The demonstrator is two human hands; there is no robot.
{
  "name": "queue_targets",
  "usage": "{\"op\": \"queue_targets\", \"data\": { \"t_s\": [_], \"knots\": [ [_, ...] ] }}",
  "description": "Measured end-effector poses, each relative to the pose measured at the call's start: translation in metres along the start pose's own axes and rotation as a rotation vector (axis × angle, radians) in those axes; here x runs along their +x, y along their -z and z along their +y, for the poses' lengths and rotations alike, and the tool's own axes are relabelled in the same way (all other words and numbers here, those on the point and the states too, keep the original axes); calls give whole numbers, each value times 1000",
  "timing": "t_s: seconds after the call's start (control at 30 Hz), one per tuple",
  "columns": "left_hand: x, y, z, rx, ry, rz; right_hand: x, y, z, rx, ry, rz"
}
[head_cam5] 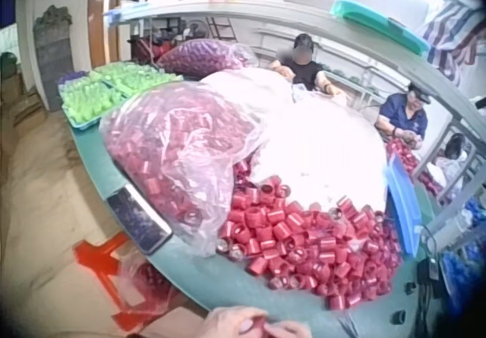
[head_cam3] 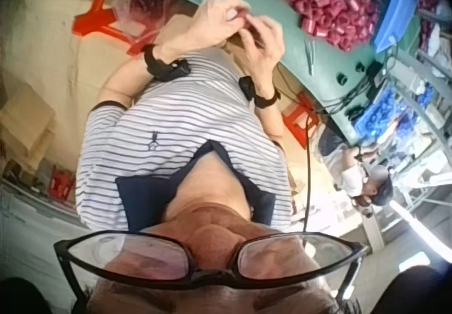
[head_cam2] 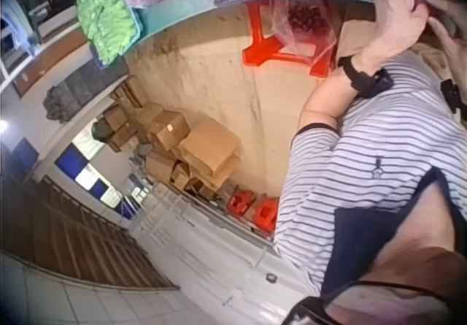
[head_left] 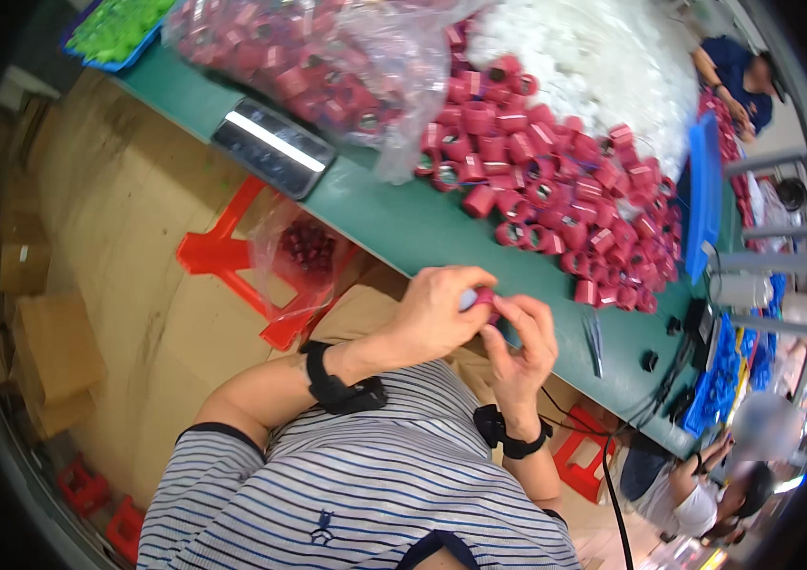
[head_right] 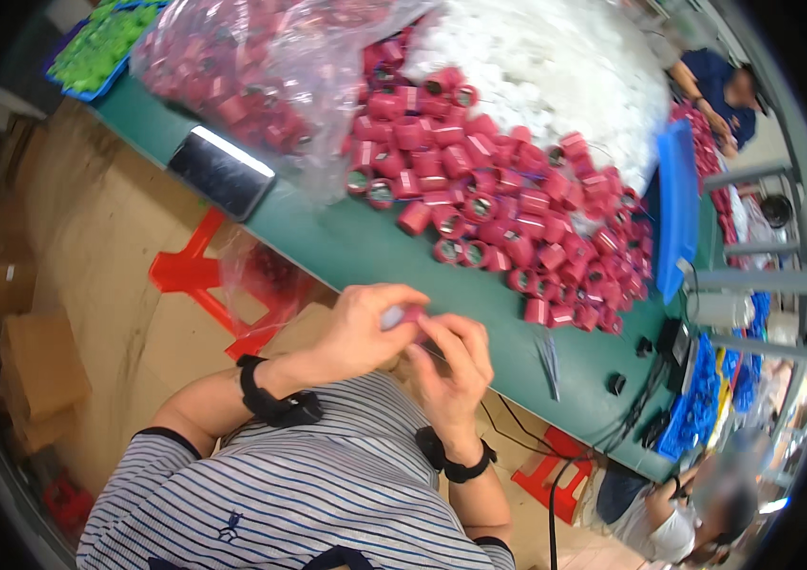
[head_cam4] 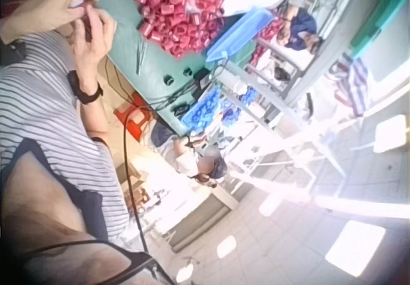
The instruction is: Assembling small electrical or plastic components into pink housing units at a workbench.
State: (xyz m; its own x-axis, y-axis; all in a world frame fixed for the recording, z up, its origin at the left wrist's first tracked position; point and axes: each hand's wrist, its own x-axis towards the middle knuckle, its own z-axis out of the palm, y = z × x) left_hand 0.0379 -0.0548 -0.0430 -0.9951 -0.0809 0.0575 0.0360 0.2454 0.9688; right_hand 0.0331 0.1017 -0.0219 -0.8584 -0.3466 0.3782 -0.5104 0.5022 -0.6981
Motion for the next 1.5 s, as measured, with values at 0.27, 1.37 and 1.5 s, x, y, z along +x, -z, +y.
{"op": "queue_targets", "data": {
  "t_s": [0.27, 1.37, 1.5],
  "knots": [
    [-10, -2, -4, -186, 115, -35, -8, -5, -9, -33, -17, 28],
    [-65, 170, -219, -873, 916, 613, -44, 18, -8, -48, -145, 225],
    [-57, 163, -172, -938, 782, 487, -41, 21, -12, -56, -125, 240]
  ]
}}
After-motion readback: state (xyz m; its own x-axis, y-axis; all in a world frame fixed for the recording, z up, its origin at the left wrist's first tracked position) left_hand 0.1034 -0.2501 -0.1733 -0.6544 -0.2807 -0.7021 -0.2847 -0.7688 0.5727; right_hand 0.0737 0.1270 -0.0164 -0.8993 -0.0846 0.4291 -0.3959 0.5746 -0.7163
